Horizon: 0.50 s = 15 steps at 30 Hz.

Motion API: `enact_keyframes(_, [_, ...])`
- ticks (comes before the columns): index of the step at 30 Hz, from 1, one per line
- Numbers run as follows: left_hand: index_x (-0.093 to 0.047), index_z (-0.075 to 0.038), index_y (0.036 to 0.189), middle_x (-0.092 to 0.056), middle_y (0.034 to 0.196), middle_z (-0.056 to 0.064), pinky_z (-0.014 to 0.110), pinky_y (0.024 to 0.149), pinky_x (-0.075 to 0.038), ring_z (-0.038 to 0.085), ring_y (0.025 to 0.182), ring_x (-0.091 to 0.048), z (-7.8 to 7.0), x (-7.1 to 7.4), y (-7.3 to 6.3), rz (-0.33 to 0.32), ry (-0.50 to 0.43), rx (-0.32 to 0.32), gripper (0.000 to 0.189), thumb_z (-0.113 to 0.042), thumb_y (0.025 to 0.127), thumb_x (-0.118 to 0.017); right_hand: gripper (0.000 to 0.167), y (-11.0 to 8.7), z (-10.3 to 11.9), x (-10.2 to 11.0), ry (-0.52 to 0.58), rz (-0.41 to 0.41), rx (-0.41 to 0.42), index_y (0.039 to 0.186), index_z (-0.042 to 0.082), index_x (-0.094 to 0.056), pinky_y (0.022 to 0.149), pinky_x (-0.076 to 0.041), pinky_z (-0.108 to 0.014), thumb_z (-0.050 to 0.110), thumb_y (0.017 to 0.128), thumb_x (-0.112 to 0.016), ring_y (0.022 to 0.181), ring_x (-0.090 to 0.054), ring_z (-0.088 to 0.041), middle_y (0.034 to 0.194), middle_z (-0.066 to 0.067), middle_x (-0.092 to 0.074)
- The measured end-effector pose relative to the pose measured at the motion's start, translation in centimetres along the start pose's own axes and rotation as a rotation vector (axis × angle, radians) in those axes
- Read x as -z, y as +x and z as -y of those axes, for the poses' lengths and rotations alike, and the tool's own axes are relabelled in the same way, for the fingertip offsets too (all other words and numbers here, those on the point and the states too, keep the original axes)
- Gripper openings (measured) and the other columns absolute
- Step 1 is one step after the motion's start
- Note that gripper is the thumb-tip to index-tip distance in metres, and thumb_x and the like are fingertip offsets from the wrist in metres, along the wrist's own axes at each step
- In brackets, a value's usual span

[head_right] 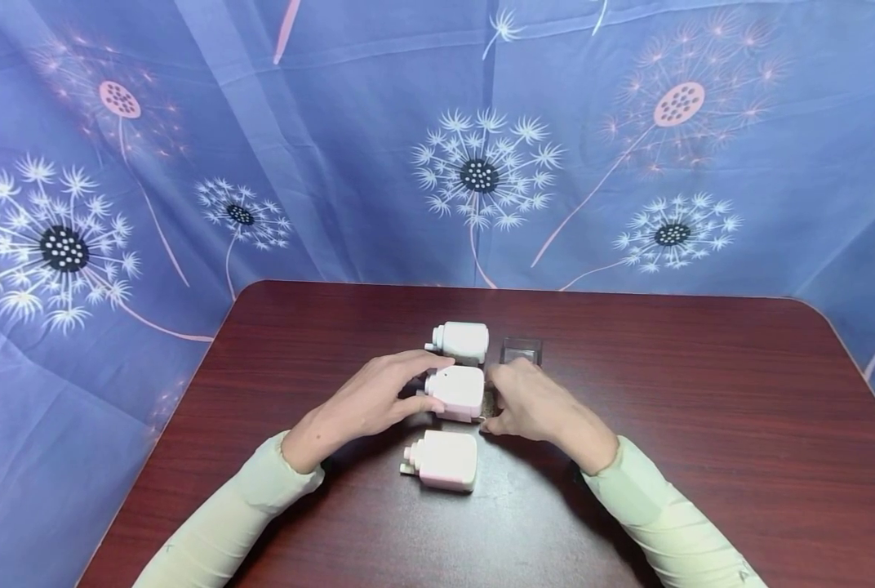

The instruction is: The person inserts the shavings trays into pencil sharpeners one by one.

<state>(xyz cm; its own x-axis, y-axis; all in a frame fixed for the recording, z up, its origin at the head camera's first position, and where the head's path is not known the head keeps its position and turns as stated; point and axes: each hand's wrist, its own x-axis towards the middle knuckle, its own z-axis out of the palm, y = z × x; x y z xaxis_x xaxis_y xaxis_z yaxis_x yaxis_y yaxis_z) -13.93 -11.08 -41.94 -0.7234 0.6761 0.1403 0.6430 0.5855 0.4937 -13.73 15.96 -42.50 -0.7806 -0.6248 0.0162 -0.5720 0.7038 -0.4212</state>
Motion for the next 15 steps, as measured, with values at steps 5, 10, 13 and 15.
enact_keyframes(5, [-0.059, -0.016, 0.152, -0.064, 0.146, 0.000, 0.033, 0.111, -0.050, 0.014, 0.133, -0.061, 0.02, 0.01, -0.09, -0.001, -0.003, 0.000, 0.062, -0.042, 0.098, -0.075, 0.039, 0.13, 0.10, -0.08, -0.002, 0.001, -0.005, 0.083, 0.011, -0.061, 0.053, -0.046, -0.023, 0.018, 0.070, -0.097, 0.060, -0.052, -0.004, 0.067, 0.005, -0.058])
enact_keyframes(10, [-0.059, -0.015, 0.151, -0.065, 0.145, 0.000, 0.033, 0.111, -0.050, 0.014, 0.133, -0.061, 0.05, 0.01, -0.08, -0.007, -0.004, -0.012, 0.061, -0.042, 0.098, -0.075, 0.039, 0.25, 0.19, -0.03, 0.003, -0.004, -0.005, 0.084, 0.011, -0.061, 0.054, -0.046, -0.023, 0.018, 0.070, -0.097, 0.060, -0.052, -0.004, 0.067, 0.005, -0.059])
enact_keyframes(13, [-0.060, -0.015, 0.151, -0.065, 0.145, 0.000, 0.033, 0.110, -0.051, 0.014, 0.132, -0.062, 0.12, -0.02, -0.05, -0.011, -0.007, -0.018, 0.061, -0.041, 0.098, -0.075, 0.039, 0.26, 0.23, -0.03, 0.006, -0.006, -0.007, 0.084, 0.011, -0.061, 0.054, -0.046, -0.023, 0.018, 0.070, -0.097, 0.060, -0.052, -0.004, 0.067, 0.005, -0.059])
enact_keyframes(15, [-0.060, -0.015, 0.151, -0.065, 0.145, 0.000, 0.033, 0.110, -0.051, 0.013, 0.132, -0.062, 0.18, -0.05, -0.03, -0.011, -0.009, -0.016, 0.061, -0.041, 0.098, -0.076, 0.039, 0.28, 0.26, -0.04, 0.008, -0.006, -0.007, 0.084, 0.010, -0.062, 0.055, -0.046, -0.023, 0.018, 0.070, -0.097, 0.060, -0.052, -0.003, 0.067, 0.005, -0.059])
